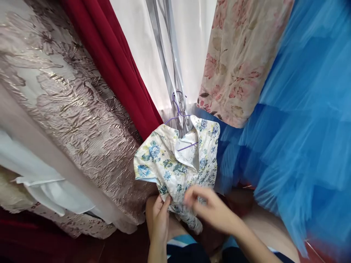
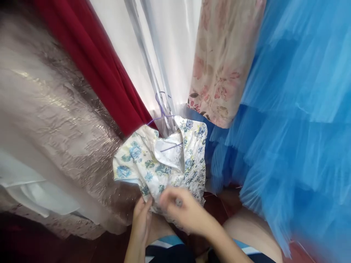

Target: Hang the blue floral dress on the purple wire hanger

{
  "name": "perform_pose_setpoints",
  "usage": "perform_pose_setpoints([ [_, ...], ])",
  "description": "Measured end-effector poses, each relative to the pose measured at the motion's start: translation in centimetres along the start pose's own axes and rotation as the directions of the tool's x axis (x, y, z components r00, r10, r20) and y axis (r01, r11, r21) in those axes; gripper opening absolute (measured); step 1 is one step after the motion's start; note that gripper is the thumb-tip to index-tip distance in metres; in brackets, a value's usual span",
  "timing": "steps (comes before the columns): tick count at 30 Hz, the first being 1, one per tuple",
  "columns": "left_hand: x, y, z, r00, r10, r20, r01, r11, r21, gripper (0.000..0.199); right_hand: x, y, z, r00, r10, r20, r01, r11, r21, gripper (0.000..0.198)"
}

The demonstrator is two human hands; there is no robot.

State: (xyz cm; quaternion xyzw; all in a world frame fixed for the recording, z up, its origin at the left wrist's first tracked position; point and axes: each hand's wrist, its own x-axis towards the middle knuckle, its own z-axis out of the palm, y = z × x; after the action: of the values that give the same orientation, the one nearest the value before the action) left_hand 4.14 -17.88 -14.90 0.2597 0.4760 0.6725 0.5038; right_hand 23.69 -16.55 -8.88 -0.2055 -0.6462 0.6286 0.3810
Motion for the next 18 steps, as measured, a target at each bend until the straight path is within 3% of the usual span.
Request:
perform_pose_setpoints([
  [1, -0.1, 0.2, -0.3, 1.0, -0.003, -0.023, 0.003, 1.0, -0.004, 0.056, 1.4, 1.5, -1.6, 0.983, 0.019, -0.182, -0.036, 0.995, -0.088, 0.024],
  [2, -0.2, 0.4, -0.6, 0.999, -0.004, -0.048, 0.004, 1.0, -0.008, 0.057, 2.5, 3.0, -2.9, 0.936, 0.034, -0.349, -0.098, 0.981, -0.166, 0.022],
  [4, -0.4, 0.7, -0.9, 0.997, -0.012, -0.079, 0.011, 1.0, -0.017, 0.059, 4.0, 5.9, -4.7, 0.844, 0.049, -0.534, -0.228, 0.934, -0.275, 0.023],
  [5, -0.5, 0.8, -1.0, 0.997, -0.019, -0.081, 0.018, 1.0, -0.02, 0.06, 4.5, 7.1, -5.2, 0.835, 0.053, -0.548, -0.265, 0.912, -0.314, 0.024],
  [8, -0.7, 1.0, -1.0, 0.996, -0.021, -0.081, 0.019, 0.999, -0.026, 0.063, 5.3, 9.0, -5.0, 0.878, 0.006, -0.478, -0.223, 0.889, -0.399, 0.021],
  [12, -0.8, 1.1, -1.1, 0.994, 0.008, -0.106, -0.008, 1.0, 0.005, 0.062, 5.8, 8.9, -4.0, 0.893, -0.045, -0.447, -0.174, 0.883, -0.437, 0.018],
  [18, -1.0, 1.4, -1.3, 0.995, -0.032, -0.095, 0.031, 0.999, -0.014, 0.063, 6.0, 8.1, -3.5, 0.851, -0.084, -0.518, -0.185, 0.876, -0.446, 0.014],
])
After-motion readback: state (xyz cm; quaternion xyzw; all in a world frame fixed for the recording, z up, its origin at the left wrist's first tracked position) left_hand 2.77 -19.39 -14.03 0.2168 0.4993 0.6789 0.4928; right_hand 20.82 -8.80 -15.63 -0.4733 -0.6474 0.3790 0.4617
